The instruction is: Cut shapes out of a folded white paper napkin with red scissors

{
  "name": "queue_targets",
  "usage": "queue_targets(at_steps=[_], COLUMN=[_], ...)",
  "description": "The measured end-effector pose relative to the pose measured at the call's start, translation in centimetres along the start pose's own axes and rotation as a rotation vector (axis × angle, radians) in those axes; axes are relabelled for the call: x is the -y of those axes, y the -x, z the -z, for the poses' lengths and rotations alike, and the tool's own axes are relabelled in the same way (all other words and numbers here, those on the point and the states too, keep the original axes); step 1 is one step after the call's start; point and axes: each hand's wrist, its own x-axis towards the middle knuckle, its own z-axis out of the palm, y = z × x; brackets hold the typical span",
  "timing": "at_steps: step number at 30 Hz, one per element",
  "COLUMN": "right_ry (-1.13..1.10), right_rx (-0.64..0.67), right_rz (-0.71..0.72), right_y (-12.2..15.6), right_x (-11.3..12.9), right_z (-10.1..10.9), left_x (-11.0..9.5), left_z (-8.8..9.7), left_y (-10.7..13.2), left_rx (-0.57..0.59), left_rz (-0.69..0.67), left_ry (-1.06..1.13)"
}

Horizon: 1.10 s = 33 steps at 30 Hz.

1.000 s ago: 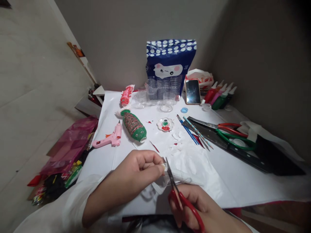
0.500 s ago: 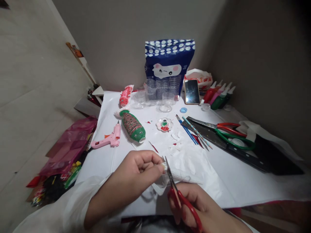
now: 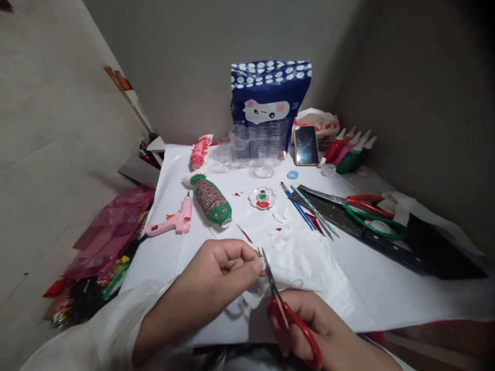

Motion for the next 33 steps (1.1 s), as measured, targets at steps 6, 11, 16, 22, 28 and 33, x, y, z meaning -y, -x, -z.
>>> queue_targets(at_steps=[6, 11, 16, 22, 28, 33], right_ry=[0.007, 0.068, 0.134, 0.138, 0.103, 0.11], right_rx=[0.02, -0.002, 0.017, 0.062, 0.098, 0.113], right_rz=[-0.009, -0.055, -0.11, -0.11, -0.164, -0.192], right_y=[0.3, 0.8, 1.1, 1.2, 1.2, 1.3], right_x=[0.2, 0.9, 1.5, 1.6, 2.0, 2.2], right_z=[0.4, 0.8, 1.3, 2.3, 2.9, 3.2], left_x=[-0.1, 0.0, 0.0, -0.3, -0.3, -0.3], left_z=[0.2, 0.3, 0.3, 0.2, 0.3, 0.4], left_y=[0.0, -0.1, -0.2, -0.4, -0.4, -0.3], left_rx=[0.026, 0.071, 0.095, 0.109, 0.108, 0.125], left_rz=[0.02, 0.043, 0.067, 0.082, 0.076, 0.087], left_ry=[0.01, 0.023, 0.024, 0.014, -0.033, -0.067])
